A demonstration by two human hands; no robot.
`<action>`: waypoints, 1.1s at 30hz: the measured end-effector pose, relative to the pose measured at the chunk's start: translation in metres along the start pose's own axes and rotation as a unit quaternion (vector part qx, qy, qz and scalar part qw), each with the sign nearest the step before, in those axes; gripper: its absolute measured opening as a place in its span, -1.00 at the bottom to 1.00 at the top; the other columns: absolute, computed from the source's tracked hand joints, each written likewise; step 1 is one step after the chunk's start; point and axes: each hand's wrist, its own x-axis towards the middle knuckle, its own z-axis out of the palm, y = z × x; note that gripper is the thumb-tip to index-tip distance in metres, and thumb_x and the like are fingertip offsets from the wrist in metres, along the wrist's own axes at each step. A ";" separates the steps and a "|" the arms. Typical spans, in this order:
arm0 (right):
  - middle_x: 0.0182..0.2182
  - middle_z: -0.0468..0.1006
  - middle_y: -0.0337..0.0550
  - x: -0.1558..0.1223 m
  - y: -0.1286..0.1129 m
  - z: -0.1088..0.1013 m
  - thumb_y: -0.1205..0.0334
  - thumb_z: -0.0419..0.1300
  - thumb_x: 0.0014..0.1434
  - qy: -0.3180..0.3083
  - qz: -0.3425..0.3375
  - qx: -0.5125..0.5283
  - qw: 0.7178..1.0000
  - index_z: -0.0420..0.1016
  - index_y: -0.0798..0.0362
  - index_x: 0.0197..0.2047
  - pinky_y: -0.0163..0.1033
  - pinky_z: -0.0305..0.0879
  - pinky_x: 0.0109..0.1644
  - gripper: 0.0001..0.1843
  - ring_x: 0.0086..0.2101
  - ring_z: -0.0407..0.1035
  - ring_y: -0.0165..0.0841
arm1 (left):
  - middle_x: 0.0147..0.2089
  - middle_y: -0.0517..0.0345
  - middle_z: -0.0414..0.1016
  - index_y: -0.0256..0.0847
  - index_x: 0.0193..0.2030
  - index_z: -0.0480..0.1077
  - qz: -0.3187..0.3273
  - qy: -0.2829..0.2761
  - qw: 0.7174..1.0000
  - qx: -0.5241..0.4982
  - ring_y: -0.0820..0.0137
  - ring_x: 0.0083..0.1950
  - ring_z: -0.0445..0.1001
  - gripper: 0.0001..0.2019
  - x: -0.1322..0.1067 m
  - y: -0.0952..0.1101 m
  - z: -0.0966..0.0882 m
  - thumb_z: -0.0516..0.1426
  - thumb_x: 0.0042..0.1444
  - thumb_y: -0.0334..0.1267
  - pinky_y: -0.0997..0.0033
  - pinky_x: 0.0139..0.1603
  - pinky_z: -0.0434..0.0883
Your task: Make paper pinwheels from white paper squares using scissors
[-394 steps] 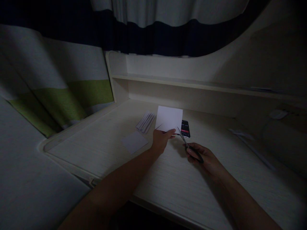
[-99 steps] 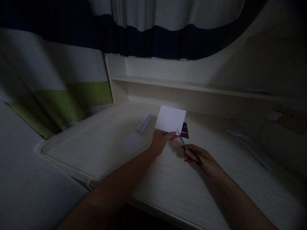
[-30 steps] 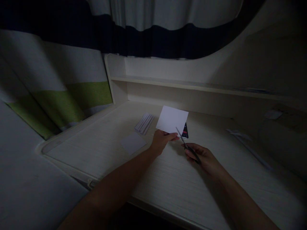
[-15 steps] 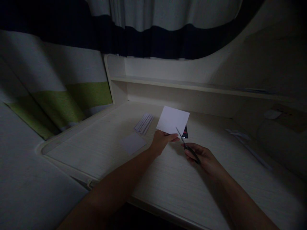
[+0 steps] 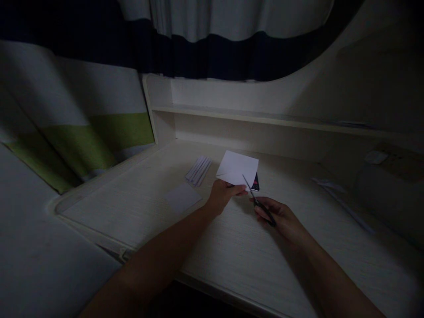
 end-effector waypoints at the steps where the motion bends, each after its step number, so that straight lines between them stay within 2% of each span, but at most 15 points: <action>1: -0.63 0.27 -0.33 0.000 0.000 0.000 0.02 0.29 -0.18 0.003 -0.002 -0.001 1.000 0.43 0.07 -0.20 -0.33 -0.02 -0.54 -0.54 -0.63 0.07 -0.54 | -0.46 0.11 0.50 -0.36 -0.42 0.44 -0.001 -0.006 1.000 0.003 0.48 -0.49 0.44 -0.76 0.000 0.000 0.000 0.27 -0.31 -0.31 0.45 -0.38 0.42; 6: -0.62 0.26 -0.34 0.000 -0.001 -0.002 0.05 0.30 -0.19 -0.010 0.000 0.000 1.000 0.43 0.05 -0.21 -0.34 -0.03 -0.55 -0.55 -0.63 0.07 -0.54 | -0.46 0.12 0.50 -0.35 -0.41 0.44 0.005 -0.009 1.000 -0.002 0.48 -0.51 0.44 -0.77 -0.002 0.001 0.001 0.27 -0.30 -0.34 0.47 -0.41 0.41; 18: -0.64 0.18 -0.37 0.000 0.001 -0.002 0.04 0.30 -0.19 0.014 -0.003 -0.021 1.000 0.44 0.03 -0.22 -0.36 -0.06 -0.58 -0.57 -0.63 0.02 -0.56 | -0.45 0.08 0.52 -0.33 -0.42 0.47 0.003 0.005 1.000 0.005 0.46 -0.49 0.45 -0.79 -0.002 0.001 0.002 0.27 -0.29 -0.33 0.39 -0.35 0.41; 23: -0.64 0.19 -0.37 0.000 -0.001 -0.001 0.06 0.31 -0.21 0.011 0.001 -0.016 1.000 0.45 0.02 -0.23 -0.36 -0.06 -0.57 -0.58 -0.62 0.03 -0.55 | -0.42 0.05 0.52 -0.35 -0.40 0.47 0.000 -0.002 1.000 0.001 0.44 -0.46 0.46 -0.76 -0.002 0.001 0.002 0.27 -0.29 -0.31 0.38 -0.32 0.43; 28: -0.64 0.16 -0.38 -0.001 -0.002 0.001 0.04 0.33 -0.29 0.037 0.011 -0.011 0.999 0.45 0.02 -0.26 -0.37 -0.09 -0.57 -0.54 -0.63 0.00 -0.57 | -0.38 0.04 0.52 -0.33 -0.39 0.46 0.006 -0.007 1.000 0.008 0.45 -0.45 0.46 -0.76 -0.002 0.000 0.000 0.27 -0.28 -0.30 0.38 -0.31 0.43; 33: -0.66 0.15 -0.38 0.000 -0.003 0.000 0.04 0.33 -0.27 0.028 0.006 -0.022 0.999 0.46 0.02 -0.28 -0.36 -0.08 -0.57 -0.57 -0.63 0.00 -0.55 | -0.39 0.05 0.52 -0.33 -0.39 0.46 0.007 -0.012 1.000 0.006 0.46 -0.45 0.46 -0.75 -0.003 0.000 0.001 0.27 -0.28 -0.29 0.40 -0.32 0.43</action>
